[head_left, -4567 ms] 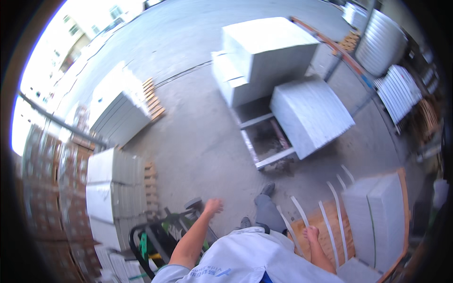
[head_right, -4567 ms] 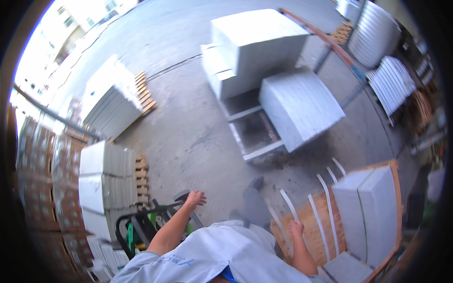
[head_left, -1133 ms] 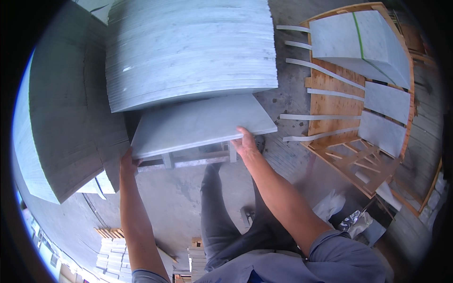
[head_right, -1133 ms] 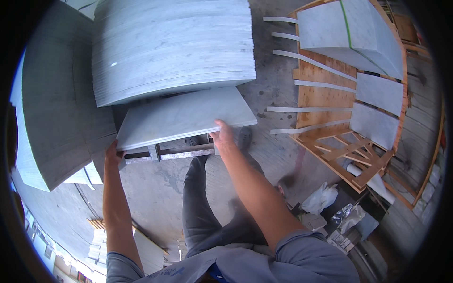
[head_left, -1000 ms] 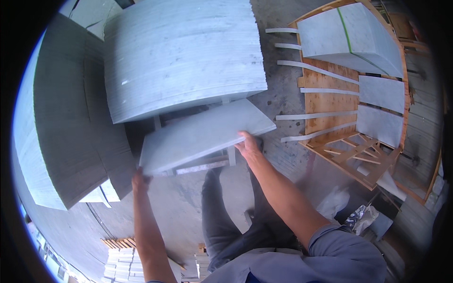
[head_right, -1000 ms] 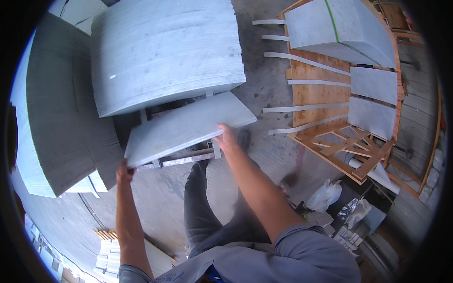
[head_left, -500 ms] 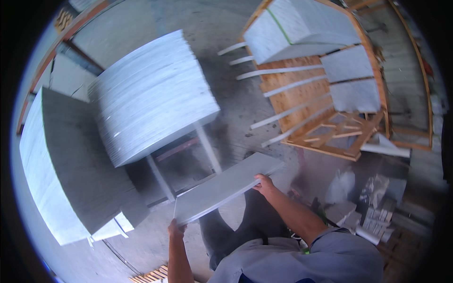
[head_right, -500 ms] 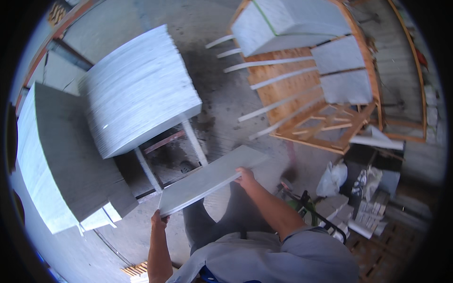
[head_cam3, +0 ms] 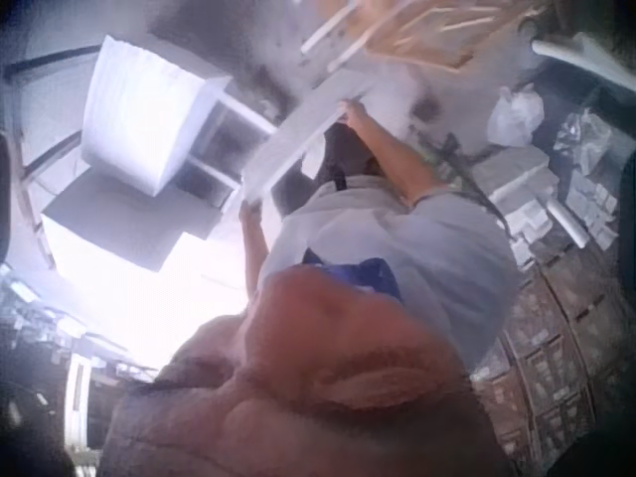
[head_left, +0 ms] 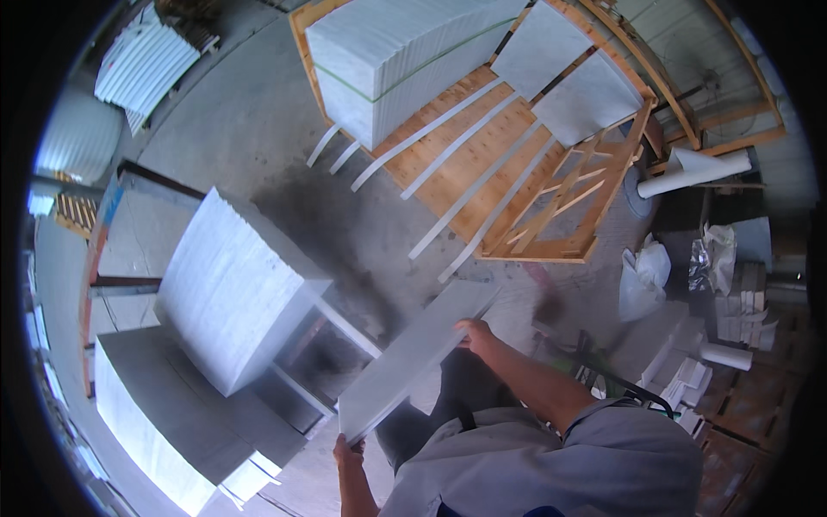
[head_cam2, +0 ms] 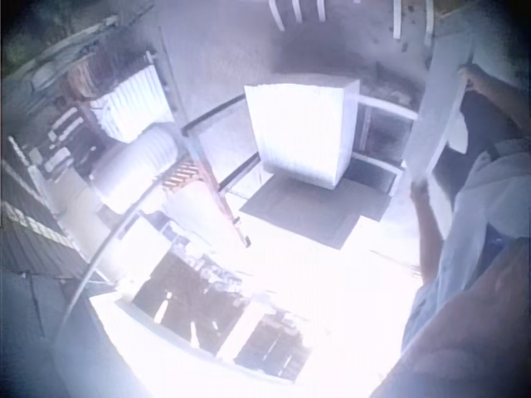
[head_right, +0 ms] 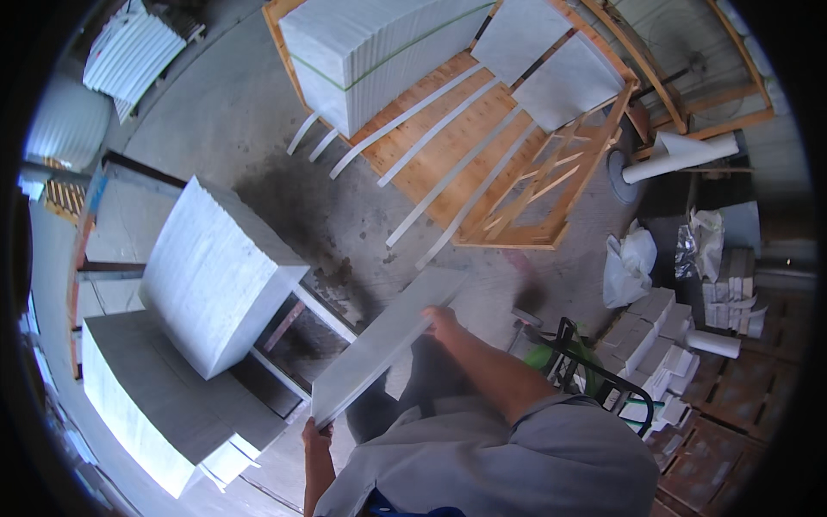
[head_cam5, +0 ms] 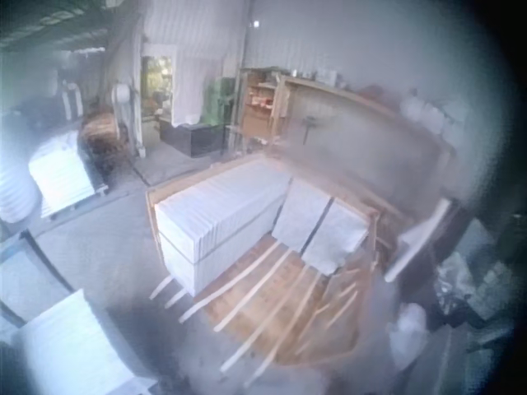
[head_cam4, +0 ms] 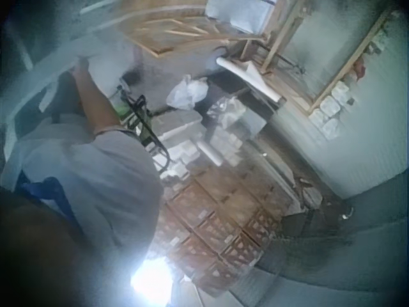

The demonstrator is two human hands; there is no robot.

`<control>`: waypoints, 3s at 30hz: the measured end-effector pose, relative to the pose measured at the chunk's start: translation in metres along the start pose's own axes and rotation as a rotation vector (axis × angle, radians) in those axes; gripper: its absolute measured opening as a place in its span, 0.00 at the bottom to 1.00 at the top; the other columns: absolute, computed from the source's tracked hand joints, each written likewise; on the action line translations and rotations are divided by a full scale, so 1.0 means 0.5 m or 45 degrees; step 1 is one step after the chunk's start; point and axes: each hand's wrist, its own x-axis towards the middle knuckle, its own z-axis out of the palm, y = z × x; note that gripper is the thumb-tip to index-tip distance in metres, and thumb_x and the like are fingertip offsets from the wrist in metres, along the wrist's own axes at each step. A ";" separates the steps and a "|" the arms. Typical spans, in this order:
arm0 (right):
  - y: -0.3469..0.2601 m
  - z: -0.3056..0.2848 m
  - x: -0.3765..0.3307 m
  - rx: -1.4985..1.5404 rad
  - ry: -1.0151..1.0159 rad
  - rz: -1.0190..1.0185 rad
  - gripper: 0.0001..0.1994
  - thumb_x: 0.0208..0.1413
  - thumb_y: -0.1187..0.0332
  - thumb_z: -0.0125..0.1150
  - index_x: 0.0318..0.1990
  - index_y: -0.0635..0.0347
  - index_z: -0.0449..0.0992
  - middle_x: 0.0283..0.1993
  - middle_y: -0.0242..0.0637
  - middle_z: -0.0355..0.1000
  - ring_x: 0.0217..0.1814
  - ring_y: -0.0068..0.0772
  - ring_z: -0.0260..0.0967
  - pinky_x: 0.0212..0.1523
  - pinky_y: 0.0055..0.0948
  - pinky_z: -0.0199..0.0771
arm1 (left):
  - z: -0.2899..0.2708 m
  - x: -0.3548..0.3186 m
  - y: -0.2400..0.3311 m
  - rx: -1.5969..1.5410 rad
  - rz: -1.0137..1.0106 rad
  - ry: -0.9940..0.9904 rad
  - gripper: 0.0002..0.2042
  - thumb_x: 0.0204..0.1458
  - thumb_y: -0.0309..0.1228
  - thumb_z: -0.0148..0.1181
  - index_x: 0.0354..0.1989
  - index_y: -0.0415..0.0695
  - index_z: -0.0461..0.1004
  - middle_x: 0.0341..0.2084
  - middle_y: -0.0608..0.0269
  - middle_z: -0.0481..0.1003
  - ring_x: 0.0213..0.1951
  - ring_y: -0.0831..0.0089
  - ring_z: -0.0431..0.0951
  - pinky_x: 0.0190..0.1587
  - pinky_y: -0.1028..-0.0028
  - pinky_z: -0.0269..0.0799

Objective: The person repeatedly picks up individual white rectangular plates from a metal rack and places them onto a wooden rack. The action is performed one at a time in a repetitive cycle.

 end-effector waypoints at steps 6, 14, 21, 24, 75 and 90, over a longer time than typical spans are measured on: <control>-0.170 -0.022 0.021 0.091 -0.078 -0.066 0.18 0.44 0.71 0.57 0.45 0.62 0.68 0.43 0.44 0.68 0.42 0.45 0.70 0.40 0.49 0.74 | 0.183 -0.053 0.030 0.134 0.079 -0.102 0.19 0.56 0.37 0.44 0.46 0.31 0.61 0.31 0.44 0.72 0.23 0.54 0.75 0.17 0.65 0.71; -0.330 -0.014 0.151 0.084 0.038 -0.092 0.19 0.44 0.71 0.57 0.48 0.59 0.67 0.44 0.42 0.69 0.46 0.44 0.70 0.42 0.52 0.72 | 0.422 -0.018 0.070 0.162 0.138 -0.196 0.20 0.54 0.37 0.48 0.49 0.35 0.61 0.39 0.43 0.69 0.31 0.52 0.75 0.21 0.64 0.72; -0.405 0.014 0.359 0.082 0.141 -0.085 0.19 0.41 0.72 0.57 0.45 0.63 0.68 0.43 0.45 0.69 0.46 0.49 0.70 0.44 0.54 0.71 | 0.587 0.090 0.064 0.182 0.032 -0.282 0.20 0.56 0.37 0.42 0.49 0.32 0.60 0.37 0.41 0.69 0.30 0.52 0.75 0.21 0.66 0.69; -0.422 0.014 0.429 0.044 0.199 -0.064 0.18 0.41 0.72 0.57 0.44 0.63 0.68 0.42 0.44 0.69 0.44 0.48 0.70 0.44 0.53 0.72 | 0.639 0.098 0.066 0.255 -0.022 -0.295 0.21 0.57 0.37 0.42 0.51 0.30 0.57 0.41 0.40 0.67 0.34 0.50 0.75 0.24 0.66 0.70; -0.779 -0.723 -0.333 -0.574 -0.138 -0.923 0.12 0.57 0.64 0.51 0.40 0.65 0.72 0.36 0.37 0.74 0.35 0.25 0.72 0.36 0.25 0.71 | 1.423 -0.264 -0.442 0.733 1.576 -0.934 0.24 0.34 0.45 0.71 0.24 0.32 0.74 0.21 0.47 0.76 0.27 0.57 0.78 0.32 0.68 0.73; -1.074 -0.865 -0.246 -0.466 -0.043 -0.722 0.16 0.57 0.65 0.49 0.46 0.71 0.69 0.40 0.44 0.74 0.38 0.32 0.73 0.38 0.25 0.73 | 1.683 -0.307 -0.683 0.940 1.208 -0.934 0.15 0.54 0.31 0.43 0.45 0.31 0.61 0.42 0.39 0.67 0.43 0.46 0.72 0.44 0.50 0.74</control>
